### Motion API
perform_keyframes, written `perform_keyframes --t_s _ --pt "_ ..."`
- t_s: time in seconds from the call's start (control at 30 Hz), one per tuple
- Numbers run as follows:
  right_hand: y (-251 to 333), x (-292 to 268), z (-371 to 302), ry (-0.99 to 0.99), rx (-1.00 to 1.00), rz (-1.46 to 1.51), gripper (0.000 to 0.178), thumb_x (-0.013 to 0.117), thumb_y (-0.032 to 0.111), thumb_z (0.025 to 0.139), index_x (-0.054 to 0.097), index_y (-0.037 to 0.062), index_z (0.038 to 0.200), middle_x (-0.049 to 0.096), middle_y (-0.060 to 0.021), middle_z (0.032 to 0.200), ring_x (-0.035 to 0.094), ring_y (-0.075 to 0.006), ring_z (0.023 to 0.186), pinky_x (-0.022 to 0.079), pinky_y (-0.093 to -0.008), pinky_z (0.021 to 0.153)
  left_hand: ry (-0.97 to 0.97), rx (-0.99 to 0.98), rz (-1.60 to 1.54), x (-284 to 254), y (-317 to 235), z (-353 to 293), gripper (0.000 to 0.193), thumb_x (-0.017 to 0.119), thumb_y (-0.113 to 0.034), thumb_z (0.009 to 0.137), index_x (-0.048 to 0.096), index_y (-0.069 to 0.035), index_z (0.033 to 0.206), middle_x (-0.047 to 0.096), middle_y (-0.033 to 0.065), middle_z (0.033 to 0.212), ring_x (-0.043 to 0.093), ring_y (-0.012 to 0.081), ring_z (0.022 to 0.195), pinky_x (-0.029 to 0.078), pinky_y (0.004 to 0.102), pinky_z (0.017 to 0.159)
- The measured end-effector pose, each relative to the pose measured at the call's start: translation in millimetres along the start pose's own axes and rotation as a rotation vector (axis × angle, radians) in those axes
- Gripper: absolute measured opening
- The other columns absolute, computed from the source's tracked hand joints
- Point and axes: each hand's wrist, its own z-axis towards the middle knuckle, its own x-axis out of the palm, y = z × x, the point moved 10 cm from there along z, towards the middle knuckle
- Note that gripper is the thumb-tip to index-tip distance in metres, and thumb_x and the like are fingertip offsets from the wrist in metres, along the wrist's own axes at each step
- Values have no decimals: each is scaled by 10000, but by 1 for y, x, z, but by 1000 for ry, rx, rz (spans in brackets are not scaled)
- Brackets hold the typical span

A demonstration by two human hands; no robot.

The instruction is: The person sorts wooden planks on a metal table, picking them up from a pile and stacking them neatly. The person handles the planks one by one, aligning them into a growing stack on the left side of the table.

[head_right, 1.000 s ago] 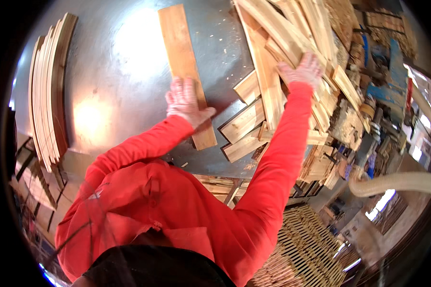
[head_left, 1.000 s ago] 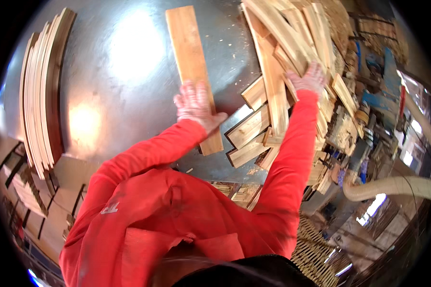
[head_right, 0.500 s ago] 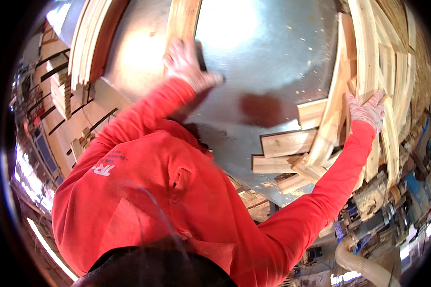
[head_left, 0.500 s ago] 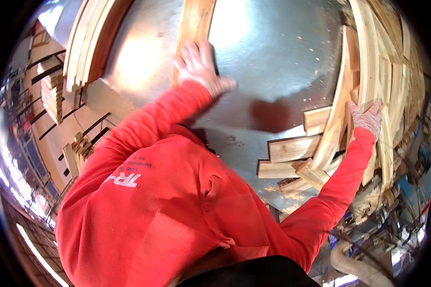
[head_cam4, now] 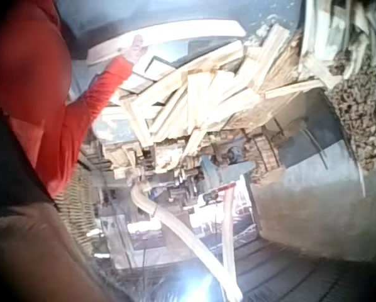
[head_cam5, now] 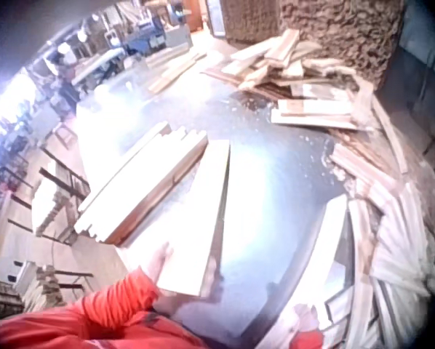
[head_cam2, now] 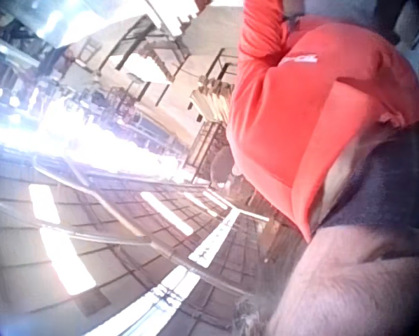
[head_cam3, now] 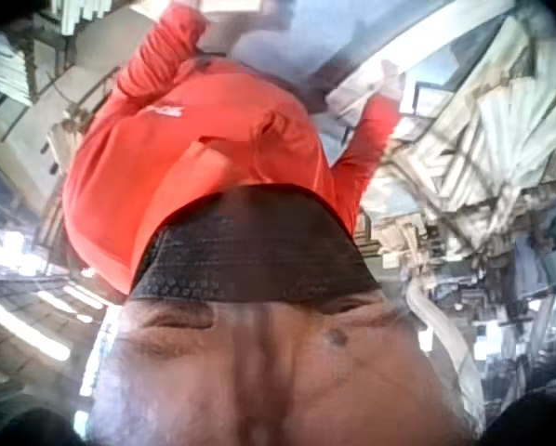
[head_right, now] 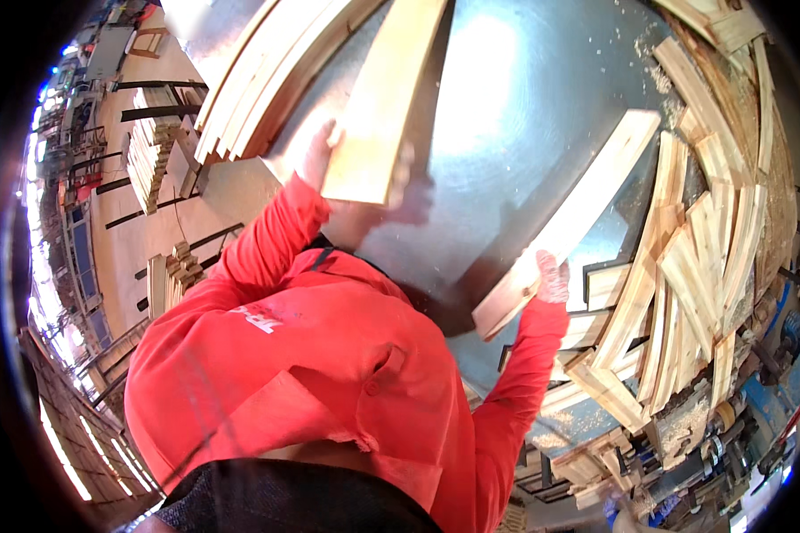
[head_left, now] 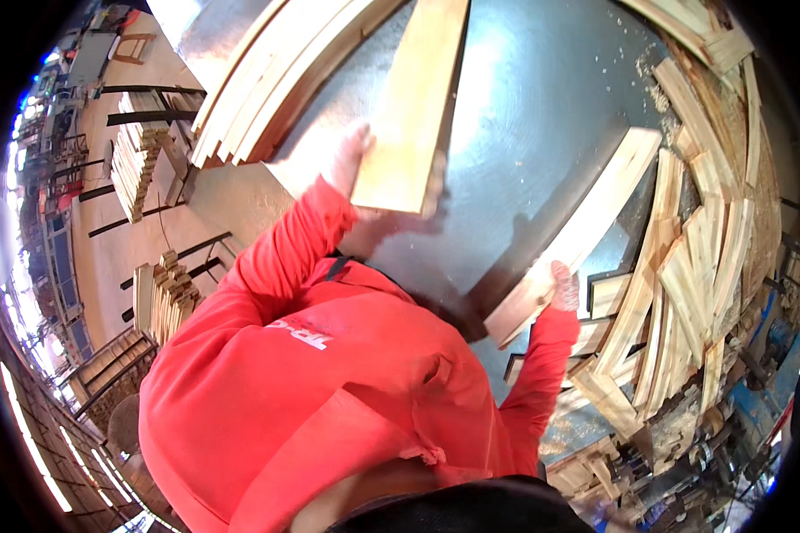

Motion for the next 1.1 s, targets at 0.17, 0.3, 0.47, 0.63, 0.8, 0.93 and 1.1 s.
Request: perform_keyframes --t_s 0.17,0.3,0.47,0.63,0.8,0.93,1.1 --pt "-29 27 -11 -181 -32 -289 464 681 286 815 591 -21 1151 645 -115 996 611 -197 868 508 -331 769 -323 -25 665 -41 -8 -33 506 653 -253 848 529 32 1248 676 186 1012 702 301 837 593 331 525" --pt "-35 56 -18 -232 -189 -215 552 664 226 850 495 -65 1288 607 -135 1157 587 -216 999 478 -331 893 -517 199 1043 10 -102 -65 468 671 -267 820 596 10 1190 694 141 947 677 186 668 508 249 453" --pt "-23 80 -30 -346 -129 -339 612 665 262 842 466 -6 1355 586 -115 1200 562 -240 1045 483 -353 870 -853 649 1492 52 -356 -102 298 645 -237 856 646 -54 1091 689 79 847 661 170 646 504 282 451" --pt "-18 102 -56 -625 19 -361 629 645 303 832 458 17 1359 596 -126 1190 586 -247 999 514 -377 761 -1325 469 1779 55 -533 -119 365 684 -242 809 668 -93 1141 686 100 853 646 224 504 548 327 463" --pt "-48 61 -17 -575 -96 -589 500 629 278 823 542 -18 1217 655 -144 1040 633 -254 854 516 -365 692 -1394 534 1967 49 -689 -55 446 700 -265 766 654 -78 1168 689 125 852 681 234 628 575 348 606" --pt "-80 22 -12 -637 -191 -211 391 585 264 867 564 -3 1153 667 -137 952 632 -285 831 515 -373 725 -1304 826 1823 105 -785 41 639 649 -274 842 415 -57 1396 622 179 1193 646 280 992 513 380 834" --pt "29 177 -62 -764 -213 -1113 488 590 375 893 552 -39 1148 671 -185 953 640 -340 811 506 -418 694 -273 607 1816 127 -541 190 523 615 -343 874 517 -91 1322 647 169 1121 647 271 970 523 388 819"
